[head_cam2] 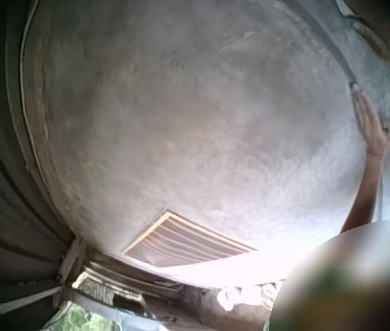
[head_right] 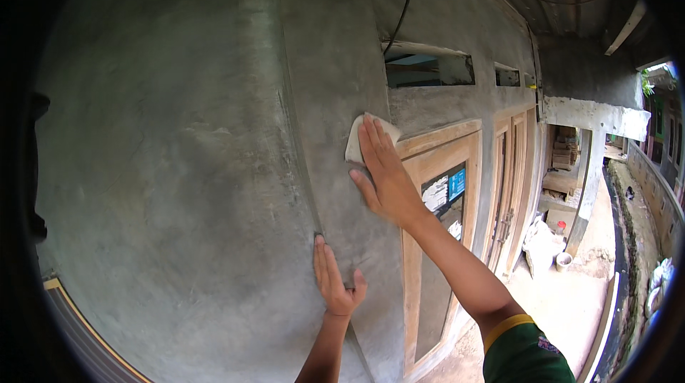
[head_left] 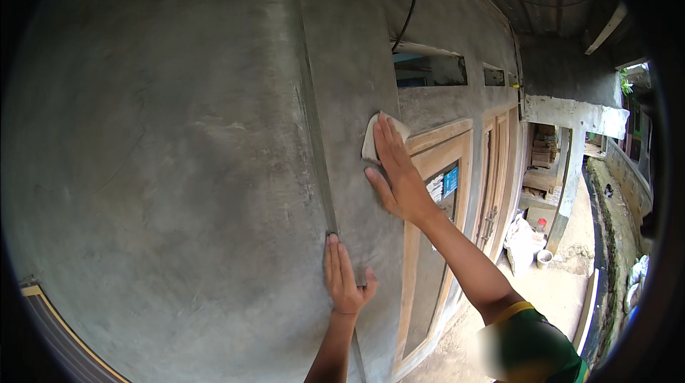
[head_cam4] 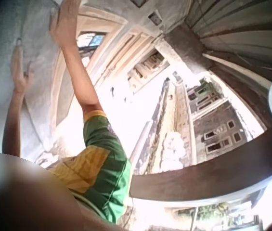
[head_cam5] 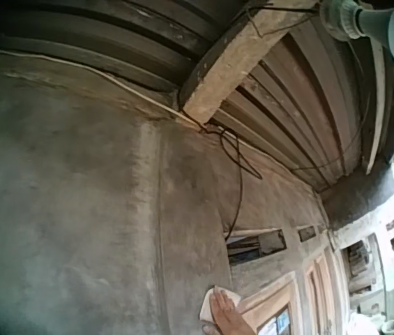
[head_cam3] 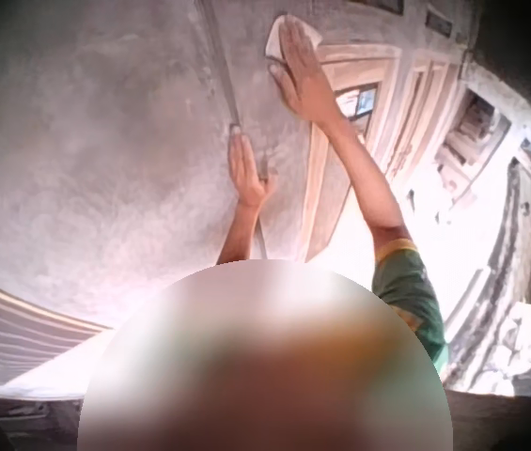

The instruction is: The person smooths a freshly plastered wall using a sanding block held in the right hand while the left hand supports the surface. The person moves the block up and down along the wall edge near a wooden door frame.

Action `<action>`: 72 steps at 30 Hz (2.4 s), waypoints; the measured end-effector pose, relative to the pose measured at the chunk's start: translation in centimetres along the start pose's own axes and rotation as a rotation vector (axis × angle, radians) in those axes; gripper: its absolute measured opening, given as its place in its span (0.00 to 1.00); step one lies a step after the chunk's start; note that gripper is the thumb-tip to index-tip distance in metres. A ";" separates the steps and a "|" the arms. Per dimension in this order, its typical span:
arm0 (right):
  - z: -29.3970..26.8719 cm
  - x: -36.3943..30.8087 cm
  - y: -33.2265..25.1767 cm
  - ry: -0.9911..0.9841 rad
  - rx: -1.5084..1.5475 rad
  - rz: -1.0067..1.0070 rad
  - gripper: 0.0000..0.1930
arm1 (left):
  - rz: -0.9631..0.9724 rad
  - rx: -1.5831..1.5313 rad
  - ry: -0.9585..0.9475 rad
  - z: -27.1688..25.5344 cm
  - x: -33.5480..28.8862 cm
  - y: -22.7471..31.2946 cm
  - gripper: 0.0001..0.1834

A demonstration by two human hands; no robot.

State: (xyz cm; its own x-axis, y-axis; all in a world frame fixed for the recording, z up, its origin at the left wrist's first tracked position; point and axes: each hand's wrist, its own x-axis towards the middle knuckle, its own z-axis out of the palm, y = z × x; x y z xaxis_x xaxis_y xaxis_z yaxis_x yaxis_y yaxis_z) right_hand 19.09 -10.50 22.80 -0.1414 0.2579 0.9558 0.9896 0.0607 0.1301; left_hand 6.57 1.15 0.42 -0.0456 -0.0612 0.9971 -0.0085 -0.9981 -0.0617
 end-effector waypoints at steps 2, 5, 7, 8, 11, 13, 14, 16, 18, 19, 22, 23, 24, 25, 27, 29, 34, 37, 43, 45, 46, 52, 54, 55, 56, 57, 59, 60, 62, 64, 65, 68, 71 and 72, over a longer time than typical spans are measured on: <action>1.2 -1.6 0.9 -0.009 0.009 -0.012 0.39 | -0.002 0.008 -0.009 0.0 -0.1 0.0 0.40; 2.7 -2.9 2.2 0.057 0.026 -0.005 0.38 | -0.020 -0.014 -0.001 0.1 -0.2 0.0 0.41; 3.2 -3.3 2.2 0.070 -0.021 0.080 0.37 | -0.012 -0.019 -0.005 0.1 -0.2 0.0 0.41; 3.3 -3.3 2.0 0.076 0.040 0.019 0.37 | -0.021 -0.026 -0.007 0.1 -0.2 0.0 0.41; 3.3 -3.8 0.3 0.054 0.063 -0.117 0.37 | -0.018 -0.058 -0.003 0.0 -0.2 -0.1 0.42; 3.2 -4.0 -0.8 0.003 0.080 -0.040 0.37 | -0.016 -0.068 -0.005 0.0 -0.2 -0.1 0.42; 3.2 -4.3 -1.3 0.040 0.096 -0.109 0.37 | -0.032 -0.083 -0.014 0.0 -0.2 0.0 0.42; 3.4 -4.2 -1.5 0.036 0.087 -0.066 0.37 | -0.025 -0.058 -0.011 0.0 -0.3 0.0 0.43; 3.7 -4.0 -1.5 0.004 0.029 0.039 0.37 | -0.032 -0.046 -0.017 0.1 -0.4 0.1 0.43; 3.8 -4.2 -1.7 0.016 0.020 0.048 0.37 | -0.035 -0.042 -0.023 0.1 -0.4 0.1 0.44; 4.0 -3.9 -1.9 0.061 0.097 -0.115 0.37 | -0.015 -0.058 -0.012 0.2 -0.3 -0.1 0.44; 4.0 -3.9 -2.0 0.014 0.087 -0.038 0.37 | -0.014 -0.067 -0.003 0.2 -0.3 -0.2 0.44; 3.9 -3.9 -2.3 0.000 0.080 -0.041 0.38 | -0.010 -0.068 -0.004 0.2 -0.3 -0.2 0.44; 3.9 -3.7 -2.5 0.037 0.084 -0.116 0.38 | -0.011 -0.069 -0.005 0.2 -0.3 -0.1 0.45; 3.6 -3.5 -2.9 0.008 0.066 -0.039 0.38 | -0.012 -0.073 -0.004 0.2 -0.3 -0.1 0.45; 3.4 -3.3 -3.2 0.022 0.028 0.013 0.38 | -0.028 -0.081 0.001 0.3 -0.4 -0.1 0.45; 3.4 -3.2 -3.4 0.019 0.068 -0.030 0.38 | -0.015 -0.077 -0.018 0.2 -0.5 -0.2 0.47; 3.4 -3.3 -3.4 0.024 0.058 -0.036 0.38 | -0.011 -0.070 -0.011 0.1 -0.5 -0.2 0.46; 3.1 -3.1 -3.2 0.073 0.063 -0.028 0.38 | -0.012 -0.053 -0.010 0.0 -0.4 0.0 0.46; 3.1 -3.2 -3.3 0.075 0.078 -0.087 0.38 | -0.011 -0.056 -0.007 0.0 -0.3 0.0 0.46; 3.2 -3.2 -3.2 0.017 0.063 -0.026 0.39 | -0.014 -0.060 -0.005 0.0 -0.4 0.0 0.46; 3.7 -3.7 -2.6 0.047 -0.005 -0.021 0.40 | -0.026 -0.082 -0.026 0.2 -0.7 -0.1 0.48; 3.6 -4.0 -2.4 0.068 0.047 -0.081 0.40 | -0.023 -0.082 -0.028 0.2 -0.7 -0.2 0.48; 3.5 -4.0 -2.3 0.057 0.050 -0.081 0.40 | -0.017 -0.080 -0.030 0.2 -0.7 -0.2 0.48; 3.4 -4.1 -2.3 0.022 0.046 -0.088 0.40 | -0.011 -0.076 -0.029 0.1 -0.7 -0.3 0.48; 3.2 -4.0 -2.3 0.017 0.050 -0.129 0.41 | -0.010 -0.082 -0.024 0.1 -0.6 -0.3 0.48; 3.0 -3.7 -2.3 0.023 0.073 -0.198 0.41 | -0.018 -0.102 -0.019 0.1 -0.5 -0.2 0.48; 2.9 -3.5 -2.4 -0.023 0.056 -0.155 0.41 | -0.016 -0.089 -0.008 0.2 -0.5 -0.2 0.47; 3.1 -2.9 -2.4 0.012 0.059 -0.164 0.40 | -0.028 -0.094 0.001 0.2 -0.5 0.0 0.46; 3.4 -2.7 -2.7 0.014 0.054 -0.160 0.40 | -0.021 -0.082 0.003 0.2 -0.5 0.0 0.46; 3.5 -2.9 -3.0 -0.009 0.018 -0.106 0.40 | -0.039 -0.082 -0.003 0.1 -0.6 0.0 0.46; 3.7 -3.6 -4.0 -0.029 0.083 -0.090 0.40 | -0.024 -0.085 -0.038 0.1 -0.6 -0.2 0.49; 3.7 -3.6 -4.8 0.003 0.126 -0.167 0.40 | -0.027 -0.099 -0.031 0.2 -0.6 -0.2 0.50; 3.7 -3.5 -5.0 -0.031 0.113 -0.120 0.40 | -0.026 -0.094 -0.018 0.2 -0.6 -0.2 0.49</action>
State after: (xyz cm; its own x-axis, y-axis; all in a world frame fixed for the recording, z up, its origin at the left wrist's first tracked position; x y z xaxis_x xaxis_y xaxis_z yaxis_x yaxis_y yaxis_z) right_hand 14.50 -8.19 17.80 -0.2612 0.2718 0.9262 0.9567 0.2008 0.2108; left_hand 6.75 1.39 -0.18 -0.0266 -0.0363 0.9990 -0.1030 -0.9939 -0.0388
